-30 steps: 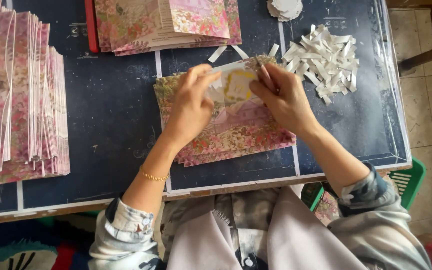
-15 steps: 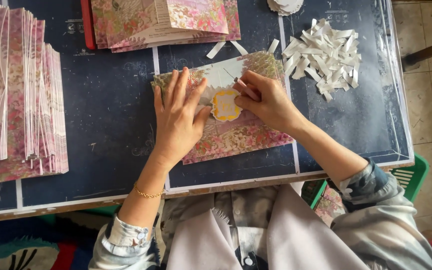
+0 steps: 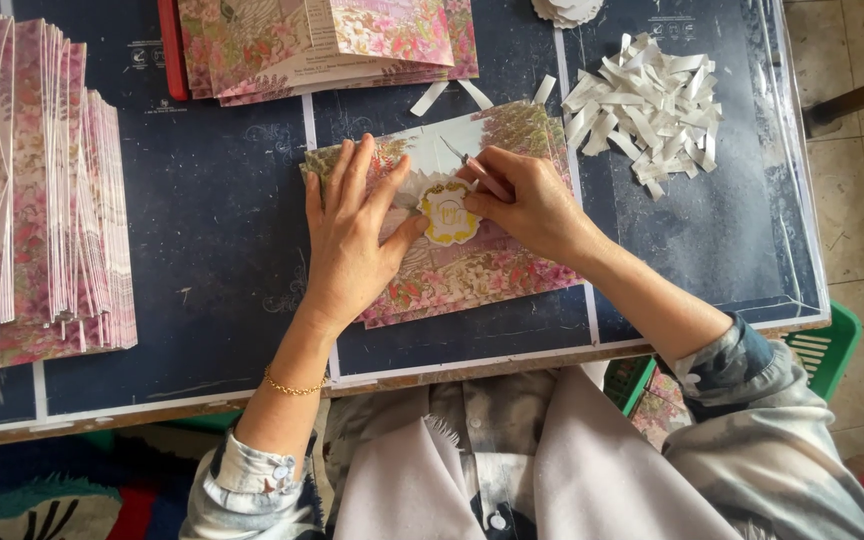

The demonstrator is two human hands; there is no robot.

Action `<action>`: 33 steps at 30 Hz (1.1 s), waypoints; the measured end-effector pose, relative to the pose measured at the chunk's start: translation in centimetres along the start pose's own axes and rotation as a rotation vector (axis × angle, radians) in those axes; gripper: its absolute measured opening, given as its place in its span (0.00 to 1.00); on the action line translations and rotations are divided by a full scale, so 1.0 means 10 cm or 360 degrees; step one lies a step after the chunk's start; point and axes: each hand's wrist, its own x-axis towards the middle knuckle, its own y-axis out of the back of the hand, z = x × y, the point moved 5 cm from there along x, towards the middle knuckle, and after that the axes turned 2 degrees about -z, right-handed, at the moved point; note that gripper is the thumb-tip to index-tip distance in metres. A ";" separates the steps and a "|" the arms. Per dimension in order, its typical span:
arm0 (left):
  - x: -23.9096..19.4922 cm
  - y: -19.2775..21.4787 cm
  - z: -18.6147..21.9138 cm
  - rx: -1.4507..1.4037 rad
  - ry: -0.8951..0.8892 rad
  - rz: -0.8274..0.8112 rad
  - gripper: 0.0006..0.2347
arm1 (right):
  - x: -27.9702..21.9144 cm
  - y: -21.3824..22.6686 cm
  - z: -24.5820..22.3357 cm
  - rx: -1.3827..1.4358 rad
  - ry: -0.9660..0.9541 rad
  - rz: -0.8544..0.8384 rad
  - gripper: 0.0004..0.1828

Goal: Using a weeding tool to peel and apply decorative stickers to floral cards in a production environment.

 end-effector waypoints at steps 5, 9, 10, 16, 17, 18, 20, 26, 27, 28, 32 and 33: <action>0.00 0.00 0.01 0.0007 0.0004 0.0012 0.23 | 0.00 0.04 -0.22 0.0027 -0.0040 0.0016 0.14; 0.00 -0.01 0.00 0.0018 -0.0006 0.0021 0.24 | 0.03 0.02 -0.18 -0.0029 -0.0067 0.0010 0.13; 0.00 0.00 0.00 0.0023 -0.0007 0.0027 0.24 | 0.04 0.00 -0.15 -0.0084 -0.0074 0.0011 0.12; -0.01 -0.01 0.00 0.0013 0.0009 0.0028 0.24 | 0.06 0.00 -0.10 -0.0052 -0.0083 0.0021 0.11; -0.01 -0.01 0.00 0.0011 0.0009 0.0026 0.24 | 0.06 -0.02 -0.11 -0.0052 -0.0087 0.0021 0.11; -0.01 0.00 0.01 0.0014 0.0008 0.0026 0.24 | 0.05 -0.03 -0.11 -0.0056 -0.0097 0.0029 0.10; 0.01 -0.01 0.02 0.0016 -0.0001 0.0030 0.24 | 0.05 -0.04 -0.05 -0.0067 -0.0104 0.0044 0.10; -0.01 -0.01 0.02 0.0034 -0.0004 0.0036 0.24 | 0.06 -0.06 -0.08 -0.0277 -0.0032 0.0087 0.10; -0.01 0.01 0.03 0.0054 -0.0004 0.0037 0.24 | 0.07 -0.06 -0.14 -0.0404 -0.0002 0.0026 0.13; 0.00 0.02 0.04 0.0075 -0.0004 0.0039 0.24 | 0.08 -0.06 -0.20 -0.0531 0.0028 -0.0034 0.17; 0.03 0.05 0.06 -0.0007 0.0125 -0.0054 0.24 | -0.02 -0.08 -0.45 -0.1014 0.0082 -0.0183 0.11; 0.04 0.04 0.03 0.0012 0.0149 -0.0056 0.24 | -0.03 -0.08 -0.45 -0.0993 0.0203 -0.0186 0.10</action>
